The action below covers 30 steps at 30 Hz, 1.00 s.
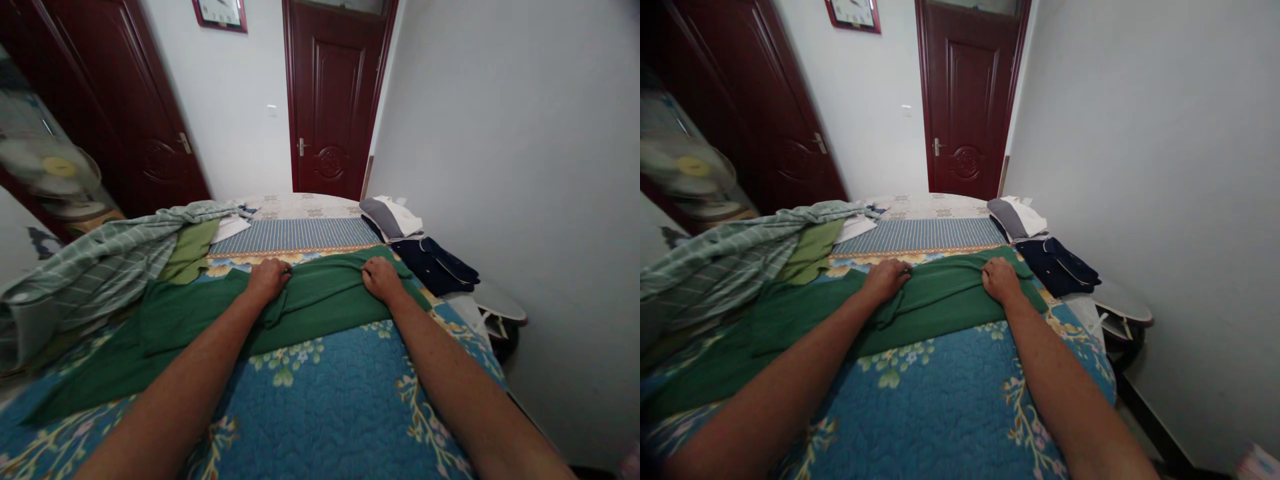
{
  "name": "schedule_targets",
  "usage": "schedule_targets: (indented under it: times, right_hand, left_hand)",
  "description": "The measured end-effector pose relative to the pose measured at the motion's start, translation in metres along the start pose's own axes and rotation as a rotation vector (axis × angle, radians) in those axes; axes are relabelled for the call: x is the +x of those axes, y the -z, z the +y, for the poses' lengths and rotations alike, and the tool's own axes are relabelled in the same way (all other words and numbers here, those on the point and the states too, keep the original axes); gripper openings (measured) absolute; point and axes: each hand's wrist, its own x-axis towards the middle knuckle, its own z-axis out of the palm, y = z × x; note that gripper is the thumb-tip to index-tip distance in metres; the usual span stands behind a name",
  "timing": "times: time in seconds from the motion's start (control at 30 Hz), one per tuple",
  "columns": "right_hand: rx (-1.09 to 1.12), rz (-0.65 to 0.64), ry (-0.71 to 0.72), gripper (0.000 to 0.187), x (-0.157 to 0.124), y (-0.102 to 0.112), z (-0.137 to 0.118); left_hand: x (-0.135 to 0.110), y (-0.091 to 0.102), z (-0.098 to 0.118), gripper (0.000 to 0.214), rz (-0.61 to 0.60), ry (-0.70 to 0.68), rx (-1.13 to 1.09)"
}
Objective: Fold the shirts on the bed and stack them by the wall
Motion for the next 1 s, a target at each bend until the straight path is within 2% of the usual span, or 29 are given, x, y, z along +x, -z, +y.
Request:
schedule_targets:
  times: [0.13,0.27,0.37,0.57,0.67,0.8,1.0]
  right_hand:
    - [0.002,-0.023,0.011,0.027,0.004,0.002,0.001]
    - [-0.033,-0.032,-0.001,0.026,0.009,0.005,-0.003]
    - [-0.047,-0.04,0.016,0.02,0.01,0.008,-0.006]
    - [-0.041,-0.065,-0.01,0.018,0.009,0.008,-0.005]
    - [-0.013,-0.061,-0.011,0.018,0.009,0.004,-0.002]
    - [0.008,-0.045,0.0,0.018,0.009,0.0,0.002]
    - [0.014,-0.025,0.012,0.017,0.008,-0.003,0.003]
  left_hand:
    - [-0.004,-0.011,0.0,0.025,0.045,0.019,0.014]
    - [-0.012,-0.011,0.002,0.015,0.143,-0.032,0.012]
    - [-0.016,-0.008,0.003,0.012,0.167,-0.067,0.017]
    - [-0.018,-0.006,-0.003,0.013,0.062,-0.176,-0.07]
    - [-0.015,-0.007,-0.005,0.027,0.036,-0.11,-0.126]
    - [-0.008,-0.007,-0.004,0.024,-0.009,-0.04,-0.161]
    - [-0.004,-0.005,0.003,0.025,-0.048,0.023,-0.099]
